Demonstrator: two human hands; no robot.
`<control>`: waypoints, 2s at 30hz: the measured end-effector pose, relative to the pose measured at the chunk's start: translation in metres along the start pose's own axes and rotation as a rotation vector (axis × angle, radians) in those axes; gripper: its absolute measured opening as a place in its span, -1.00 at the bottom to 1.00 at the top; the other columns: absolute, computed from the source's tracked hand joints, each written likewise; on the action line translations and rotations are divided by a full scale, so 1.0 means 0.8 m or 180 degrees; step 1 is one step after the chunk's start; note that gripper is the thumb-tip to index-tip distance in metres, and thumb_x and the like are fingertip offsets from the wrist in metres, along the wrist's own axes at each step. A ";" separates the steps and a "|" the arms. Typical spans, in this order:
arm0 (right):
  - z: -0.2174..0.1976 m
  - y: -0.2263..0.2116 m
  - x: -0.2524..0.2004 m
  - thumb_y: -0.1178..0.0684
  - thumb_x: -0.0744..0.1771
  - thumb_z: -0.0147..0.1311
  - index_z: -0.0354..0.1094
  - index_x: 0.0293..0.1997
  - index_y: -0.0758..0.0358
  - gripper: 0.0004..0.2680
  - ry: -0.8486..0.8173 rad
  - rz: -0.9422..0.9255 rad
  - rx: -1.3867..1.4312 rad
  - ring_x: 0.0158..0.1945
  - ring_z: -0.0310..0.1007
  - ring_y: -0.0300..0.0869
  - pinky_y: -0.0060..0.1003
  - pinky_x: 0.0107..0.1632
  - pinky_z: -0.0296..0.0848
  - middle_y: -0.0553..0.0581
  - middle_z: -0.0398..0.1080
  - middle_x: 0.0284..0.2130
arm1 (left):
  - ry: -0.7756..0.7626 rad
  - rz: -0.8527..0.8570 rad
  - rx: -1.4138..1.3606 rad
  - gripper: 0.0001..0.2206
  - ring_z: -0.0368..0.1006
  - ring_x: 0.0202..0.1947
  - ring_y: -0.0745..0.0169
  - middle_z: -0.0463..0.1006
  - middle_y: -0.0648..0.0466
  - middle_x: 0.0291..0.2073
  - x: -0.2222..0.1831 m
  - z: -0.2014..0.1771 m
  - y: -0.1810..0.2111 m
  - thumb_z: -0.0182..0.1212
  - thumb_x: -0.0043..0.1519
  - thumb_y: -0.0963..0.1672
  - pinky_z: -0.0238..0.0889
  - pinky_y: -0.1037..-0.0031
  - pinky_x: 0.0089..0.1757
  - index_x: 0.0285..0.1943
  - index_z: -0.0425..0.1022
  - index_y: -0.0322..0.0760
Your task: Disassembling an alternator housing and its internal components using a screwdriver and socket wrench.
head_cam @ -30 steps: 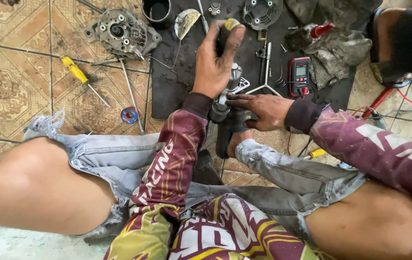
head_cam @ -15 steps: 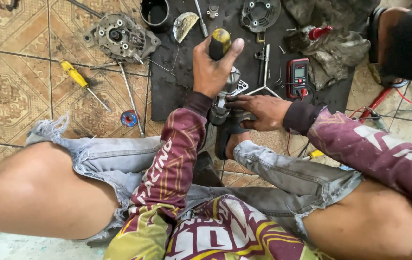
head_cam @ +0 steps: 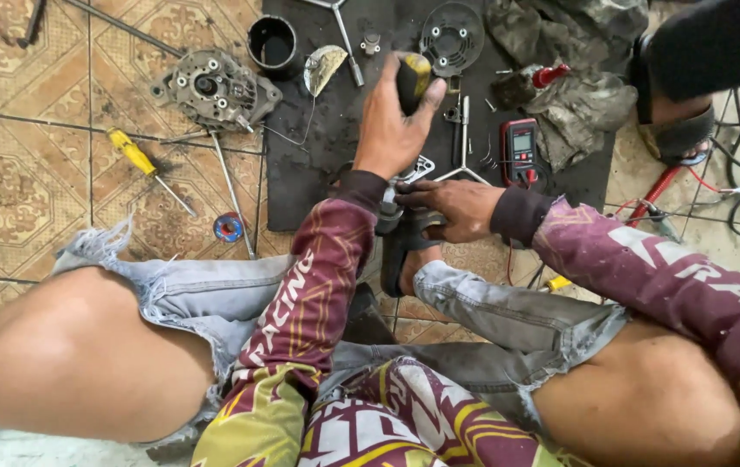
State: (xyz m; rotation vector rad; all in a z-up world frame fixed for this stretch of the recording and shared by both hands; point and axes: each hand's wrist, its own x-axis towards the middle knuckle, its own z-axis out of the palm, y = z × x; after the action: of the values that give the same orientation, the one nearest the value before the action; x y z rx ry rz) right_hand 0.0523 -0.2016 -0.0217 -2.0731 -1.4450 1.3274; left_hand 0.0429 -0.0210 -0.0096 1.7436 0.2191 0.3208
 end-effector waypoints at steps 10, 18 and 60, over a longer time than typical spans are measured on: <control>-0.004 -0.002 0.005 0.03 0.19 0.21 0.31 0.26 0.22 -0.52 0.0089 -0.0046 0.0030 0.24 0.36 0.12 0.01 0.21 0.37 0.19 0.18 0.39 | 0.0609 0.0265 -0.0334 -0.83 0.42 -0.56 0.33 0.60 0.05 -0.50 0.007 -0.001 -0.014 0.32 0.09 -0.15 0.36 0.54 -0.43 -0.33 0.51 -0.43; -0.026 -0.033 -0.011 -0.21 0.27 0.16 0.25 0.35 0.06 -0.50 -0.0277 0.0427 0.0284 0.31 0.31 0.20 0.23 0.27 0.38 0.24 0.33 0.24 | 0.0490 -0.0120 -0.0513 -0.82 0.36 -0.47 0.45 0.45 0.18 -0.60 0.009 -0.004 -0.025 0.46 0.09 -0.16 0.24 0.52 -0.36 -0.41 0.47 -0.16; 0.063 0.252 -0.025 0.02 0.29 0.04 0.42 -0.22 0.00 -0.93 0.2251 0.0651 -0.2989 -0.04 0.43 -0.04 0.09 0.19 0.27 0.03 0.41 -0.21 | 0.0114 -0.0381 -0.0244 -0.81 0.34 -0.39 0.35 0.44 0.09 -0.48 0.002 -0.007 -0.011 0.41 0.17 -0.11 0.29 0.44 -0.32 -0.19 0.51 -0.24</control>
State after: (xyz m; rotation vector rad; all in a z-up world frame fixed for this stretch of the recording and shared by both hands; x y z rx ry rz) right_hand 0.1287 -0.3234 -0.1729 -2.8409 -1.6562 -0.2194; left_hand 0.0426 -0.0138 -0.0168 1.6424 0.3317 0.2698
